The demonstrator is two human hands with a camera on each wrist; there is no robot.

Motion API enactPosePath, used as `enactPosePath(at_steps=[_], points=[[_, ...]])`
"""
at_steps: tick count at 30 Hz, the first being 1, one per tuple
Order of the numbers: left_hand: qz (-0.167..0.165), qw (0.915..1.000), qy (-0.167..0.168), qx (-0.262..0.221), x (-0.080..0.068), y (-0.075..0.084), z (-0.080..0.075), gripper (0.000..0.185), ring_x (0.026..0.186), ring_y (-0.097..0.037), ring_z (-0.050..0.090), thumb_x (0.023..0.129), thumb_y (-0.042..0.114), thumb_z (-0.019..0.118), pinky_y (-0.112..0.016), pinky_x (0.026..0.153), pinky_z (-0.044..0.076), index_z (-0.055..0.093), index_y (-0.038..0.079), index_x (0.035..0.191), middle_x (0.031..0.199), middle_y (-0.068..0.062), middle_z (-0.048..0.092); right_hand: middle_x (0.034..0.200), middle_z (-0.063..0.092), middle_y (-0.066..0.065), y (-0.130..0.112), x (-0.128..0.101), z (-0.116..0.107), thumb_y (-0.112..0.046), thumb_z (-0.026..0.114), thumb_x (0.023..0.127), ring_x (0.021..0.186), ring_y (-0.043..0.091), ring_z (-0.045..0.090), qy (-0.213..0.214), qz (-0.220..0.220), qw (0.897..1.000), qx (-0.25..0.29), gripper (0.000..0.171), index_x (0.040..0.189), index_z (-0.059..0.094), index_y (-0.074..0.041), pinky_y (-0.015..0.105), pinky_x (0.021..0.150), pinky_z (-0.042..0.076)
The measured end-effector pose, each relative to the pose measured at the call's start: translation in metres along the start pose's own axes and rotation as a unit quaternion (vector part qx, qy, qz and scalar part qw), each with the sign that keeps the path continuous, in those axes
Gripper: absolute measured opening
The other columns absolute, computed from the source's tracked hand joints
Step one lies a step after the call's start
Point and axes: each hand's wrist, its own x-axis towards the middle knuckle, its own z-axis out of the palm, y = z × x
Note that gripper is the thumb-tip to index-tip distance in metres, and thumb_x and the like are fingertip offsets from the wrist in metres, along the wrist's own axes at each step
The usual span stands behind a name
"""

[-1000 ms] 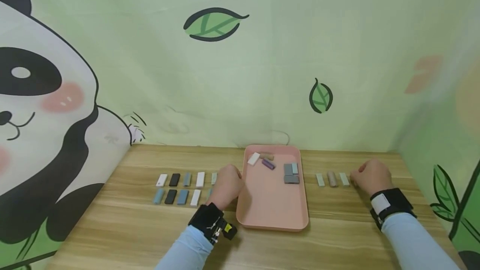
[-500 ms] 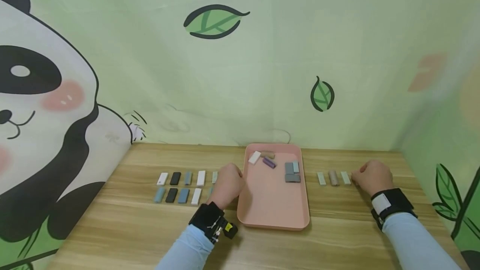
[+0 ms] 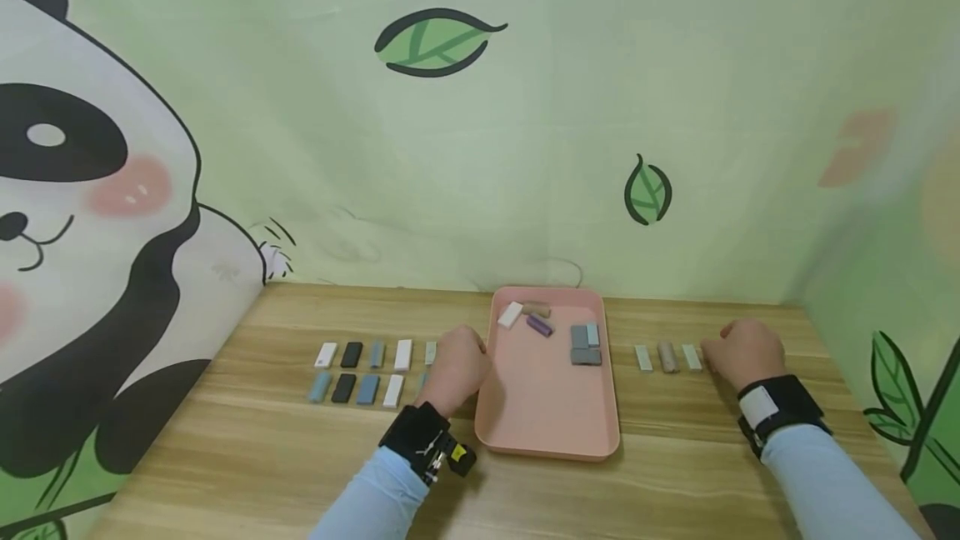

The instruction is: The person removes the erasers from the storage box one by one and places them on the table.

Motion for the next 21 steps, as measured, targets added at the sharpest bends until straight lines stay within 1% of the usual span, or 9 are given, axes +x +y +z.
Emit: enactPosePath(at_steps=[4,7,11,13,16,17,19,21], points=[[-0.003,1.0,-0.001,-0.002,0.001,0.0,0.001,0.012,0.049,-0.018,0.053,0.083,0.005,0.061,-0.025,0.041,0.038,0.062,0.007,0.071,0.06,-0.004,0.056,0.097,0.064,0.03,-0.022,0.001,-0.004,-0.028,0.062,0.079,0.083,0.043,0.06,0.007,-0.014,1.0,-0.007,0.046,0.1,0.062,0.012,0.044,0.063,0.045],[-0.005,1.0,-0.002,-0.002,0.0,0.001,0.0,0.011,0.05,-0.018,0.053,0.083,0.006,0.061,-0.025,0.042,0.039,0.063,0.007,0.072,0.06,-0.005,0.056,0.1,0.063,0.03,-0.047,0.0,-0.006,-0.028,0.062,0.081,0.086,0.043,0.06,0.02,-0.043,0.999,0.011,0.046,0.105,0.061,0.012,0.047,0.067,0.047],[-0.002,1.0,0.001,-0.004,0.0,0.001,-0.001,0.012,0.05,-0.018,0.053,0.082,0.005,0.061,-0.025,0.042,0.038,0.062,0.007,0.07,0.061,-0.004,0.056,0.11,0.061,0.03,-0.084,0.001,-0.004,-0.027,0.062,0.083,0.098,0.043,0.058,0.011,-0.087,0.995,0.046,0.046,0.111,0.058,0.01,0.053,0.078,0.047],[-0.002,1.0,0.001,-0.006,-0.001,0.0,-0.002,0.013,0.05,-0.018,0.052,0.082,0.005,0.061,-0.025,0.042,0.038,0.061,0.007,0.069,0.06,-0.004,0.056,0.116,0.059,0.029,-0.102,0.001,-0.001,-0.026,0.061,0.085,0.106,0.043,0.056,-0.008,-0.106,0.993,0.055,0.047,0.116,0.057,0.008,0.055,0.085,0.045],[-0.003,0.9999,-0.001,-0.011,-0.001,0.001,-0.003,0.013,0.05,-0.018,0.052,0.082,0.005,0.062,-0.025,0.042,0.038,0.061,0.007,0.069,0.06,-0.004,0.055,0.12,0.058,0.026,-0.126,-0.001,0.008,-0.026,0.062,0.085,0.111,0.039,0.054,-0.041,-0.142,0.988,0.051,0.046,0.119,0.056,0.004,0.055,0.091,0.043],[-0.004,0.9999,-0.002,-0.012,-0.001,0.001,-0.003,0.013,0.05,-0.018,0.052,0.082,0.005,0.062,-0.025,0.043,0.038,0.061,0.007,0.069,0.06,-0.004,0.055,0.116,0.059,0.025,-0.134,-0.002,0.012,-0.024,0.062,0.085,0.104,0.037,0.057,-0.057,-0.156,0.985,0.046,0.045,0.12,0.056,0.003,0.053,0.088,0.046],[-0.006,0.9999,-0.004,-0.015,-0.001,0.001,-0.003,0.012,0.051,-0.018,0.052,0.081,0.005,0.062,-0.025,0.043,0.039,0.061,0.007,0.07,0.06,-0.004,0.055,0.115,0.061,0.022,-0.146,-0.007,0.019,-0.022,0.065,0.083,0.1,0.033,0.059,-0.087,-0.179,0.979,0.034,0.044,0.12,0.056,0.001,0.05,0.085,0.048],[-0.009,0.9998,-0.005,-0.02,-0.001,0.001,-0.003,0.011,0.051,-0.018,0.053,0.081,0.004,0.063,-0.025,0.043,0.039,0.061,0.007,0.07,0.06,-0.004,0.056,0.114,0.062,0.02,-0.156,-0.013,0.027,-0.02,0.068,0.081,0.096,0.028,0.06,-0.108,-0.2,0.974,0.019,0.044,0.119,0.057,0.0,0.047,0.083,0.05]])
